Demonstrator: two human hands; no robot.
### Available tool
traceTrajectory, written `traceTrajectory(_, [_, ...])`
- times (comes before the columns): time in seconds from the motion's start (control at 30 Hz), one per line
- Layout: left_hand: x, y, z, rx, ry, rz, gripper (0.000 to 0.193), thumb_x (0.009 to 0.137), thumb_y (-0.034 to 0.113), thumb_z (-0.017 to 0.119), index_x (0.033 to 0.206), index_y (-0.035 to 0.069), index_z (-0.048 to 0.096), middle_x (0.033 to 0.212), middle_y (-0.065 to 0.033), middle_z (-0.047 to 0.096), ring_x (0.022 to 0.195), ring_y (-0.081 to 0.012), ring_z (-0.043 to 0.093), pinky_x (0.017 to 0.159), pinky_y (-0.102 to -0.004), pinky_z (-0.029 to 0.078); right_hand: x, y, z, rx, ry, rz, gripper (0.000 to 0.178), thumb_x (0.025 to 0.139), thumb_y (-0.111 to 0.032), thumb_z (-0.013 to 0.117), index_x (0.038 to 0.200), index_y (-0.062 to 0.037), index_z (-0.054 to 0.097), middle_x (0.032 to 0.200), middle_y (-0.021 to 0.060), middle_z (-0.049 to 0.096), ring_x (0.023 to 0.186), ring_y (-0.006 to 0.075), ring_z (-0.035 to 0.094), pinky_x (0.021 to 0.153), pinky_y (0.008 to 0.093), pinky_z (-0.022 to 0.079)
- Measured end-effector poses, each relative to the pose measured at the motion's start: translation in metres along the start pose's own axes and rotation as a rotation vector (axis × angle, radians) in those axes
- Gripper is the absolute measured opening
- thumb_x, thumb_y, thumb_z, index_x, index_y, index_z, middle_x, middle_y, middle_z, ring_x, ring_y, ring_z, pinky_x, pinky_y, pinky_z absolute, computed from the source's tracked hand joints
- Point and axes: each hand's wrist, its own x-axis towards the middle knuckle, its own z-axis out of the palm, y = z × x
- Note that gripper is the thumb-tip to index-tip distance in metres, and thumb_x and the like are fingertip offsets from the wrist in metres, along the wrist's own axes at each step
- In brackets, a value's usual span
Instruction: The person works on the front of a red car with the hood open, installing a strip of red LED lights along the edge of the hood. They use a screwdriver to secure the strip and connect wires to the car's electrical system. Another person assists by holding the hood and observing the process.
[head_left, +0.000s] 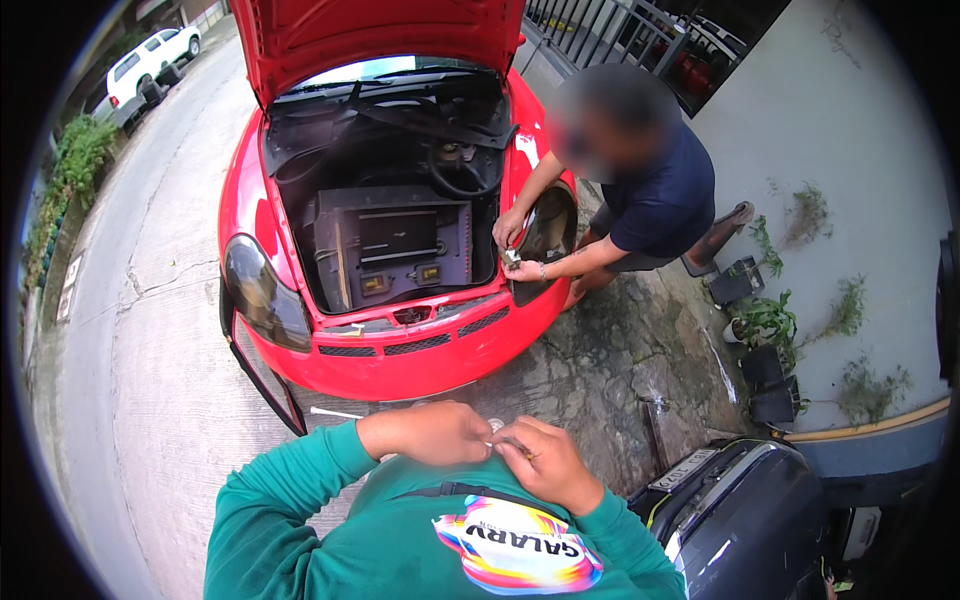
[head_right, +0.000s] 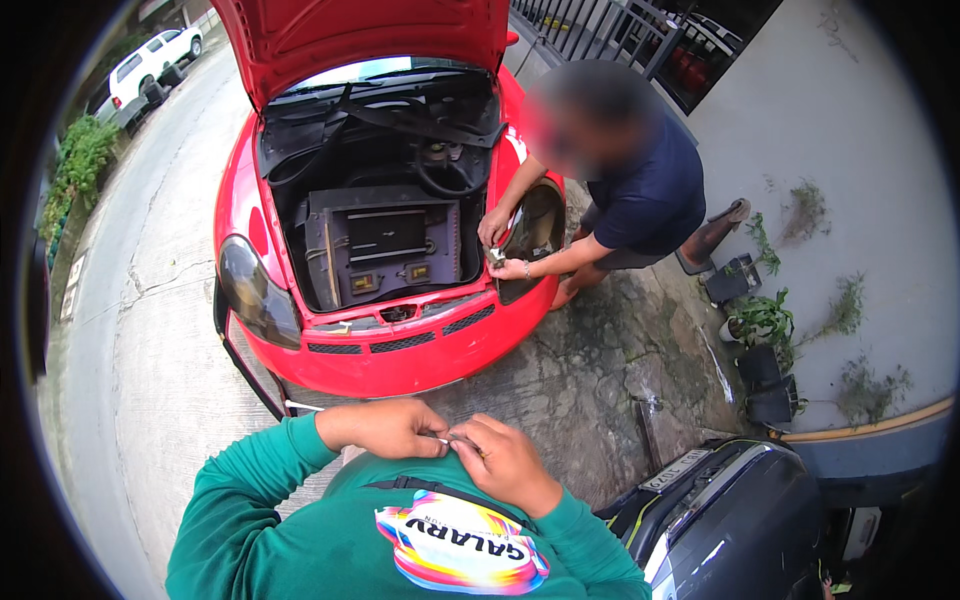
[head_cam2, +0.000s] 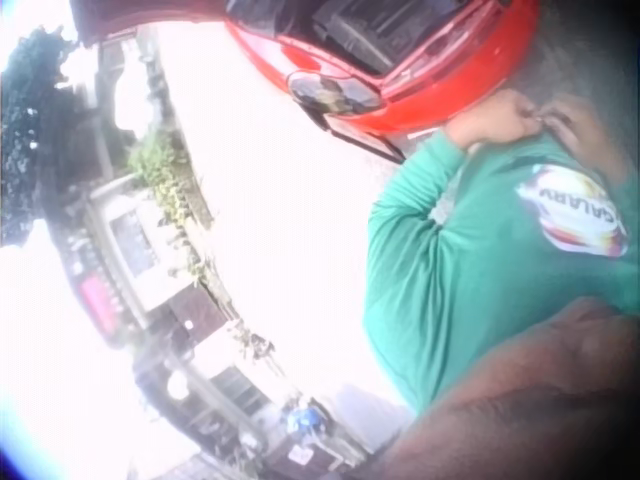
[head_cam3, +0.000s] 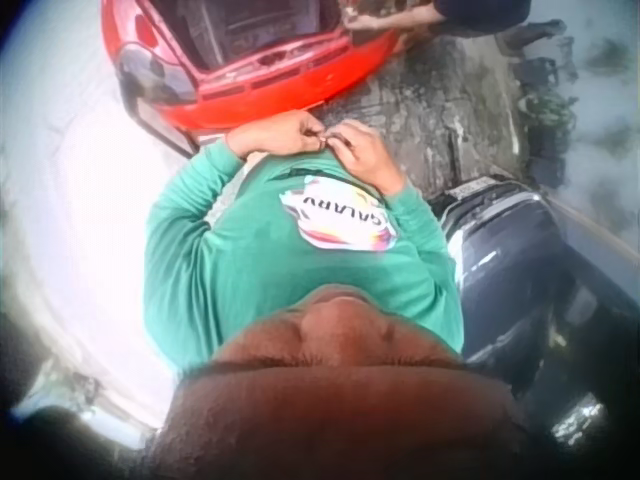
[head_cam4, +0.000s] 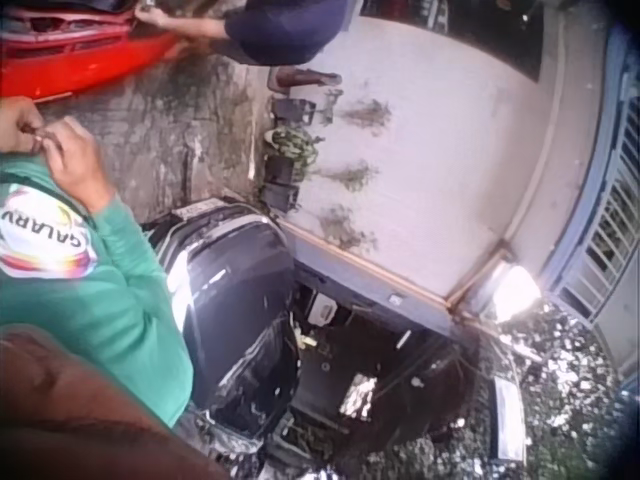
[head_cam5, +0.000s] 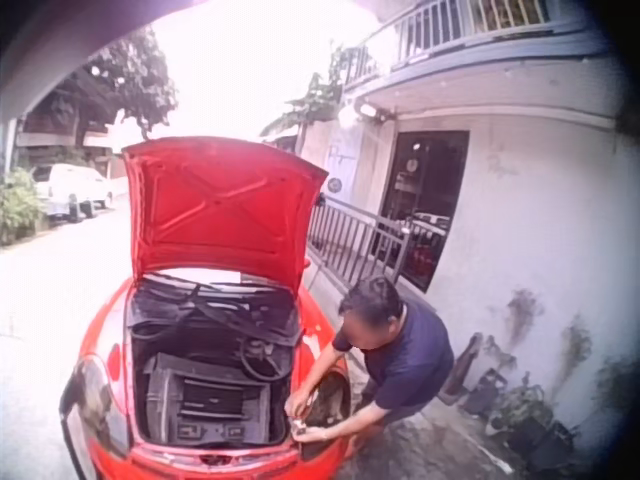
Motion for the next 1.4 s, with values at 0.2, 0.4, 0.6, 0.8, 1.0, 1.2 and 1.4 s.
traceTrajectory(0.2, [-0.035,-0.011,-0.029,-0.169,-0.045,-0.02,0.028,0.104,0.026,0.066,0.114,0.001,0.074,0.089,-0.0063,0.072,0.08,-0.0102,0.063,0.073,-0.033,0.052,0.034,-0.02,0.022,0.098,0.047,0.015,0.012,0.092,-0.003,0.071,0.103,-0.0009,0.073,0.087,0.0137,0.068,0.074,0.0281,0.067,0.069,0.0361,0.053])
traceTrajectory(0.4, [-0.056,-0.031,-0.047,-0.294,-0.094,-0.02,0.025,0.104,0.025,0.065,0.108,0.002,0.073,0.083,0.0012,0.063,0.073,-0.0068,0.056,0.066,-0.028,0.047,0.064,-0.035,0.029,0.2,-0.083,0.117,0.012,0.095,-0.007,0.07,0.104,0.0016,0.068,0.09,0.0167,0.069,0.082,0.0335,0.072,0.073,0.039,0.056])
traceTrajectory(0.6, [-0.06,-0.041,-0.067,-0.867,-0.246,-0.291,0.022,0.105,0.021,0.057,0.104,0.002,0.069,0.076,0.0056,0.051,0.058,-0.0027,0.04,0.049,-0.0205,0.03,0.07,-0.004,0.019,0.785,-0.092,0.503,0.026,0.11,-0.016,0.056,0.126,0.0013,0.066,0.103,0.0044,0.073,0.07,0.0043,0.059,0.063,0.0203,0.05])
traceTrajectory(0.8, [-0.056,-0.055,-0.067,-0.982,-0.235,-0.282,0.024,0.106,0.021,0.058,0.104,0.0,0.068,0.075,0.0042,0.052,0.057,-0.0022,0.04,0.047,-0.0195,0.029,0.069,-0.017,0.024,0.691,-0.058,0.474,0.032,0.101,-0.011,0.069,0.131,0.0,0.066,0.107,0.0025,0.072,0.071,0.0049,0.059,0.066,0.0234,0.051])
traceTrajectory(1.0, [-0.05,-0.056,-0.071,-1.014,-0.247,-0.268,0.033,0.104,0.028,0.064,0.124,0.003,0.071,0.09,0.002,0.061,0.07,-0.0038,0.051,0.06,-0.0211,0.04,0.074,-0.017,0.036,0.339,0.004,0.332,0.022,0.099,-0.008,0.071,0.12,-0.0018,0.071,0.089,-0.0001,0.071,0.072,0.0053,0.06,0.064,0.0238,0.049])
traceTrajectory(1.2, [-0.071,-0.074,-0.083,-0.737,-0.161,-0.209,0.037,0.108,0.022,0.061,0.14,0.004,0.066,0.105,-0.0012,0.068,0.084,-0.0092,0.062,0.079,-0.028,0.053,0.063,0.0,0.014,0.577,0.236,0.476,0.016,0.103,-0.007,0.062,0.117,0.0002,0.066,0.094,0.0049,0.072,0.07,0.0067,0.06,0.062,0.0232,0.049])
traceTrajectory(1.4, [-0.089,-0.092,-0.102,-0.434,-0.19,-0.229,0.03,0.107,0.013,0.059,0.132,0.002,0.071,0.093,0.0024,0.067,0.081,-0.0074,0.059,0.077,-0.025,0.051,0.044,0.049,-0.007,0.783,0.49,0.525,0.011,0.106,-0.008,0.056,0.112,-0.0016,0.061,0.093,0.0096,0.07,0.067,0.0094,0.063,0.058,0.0234,0.05])
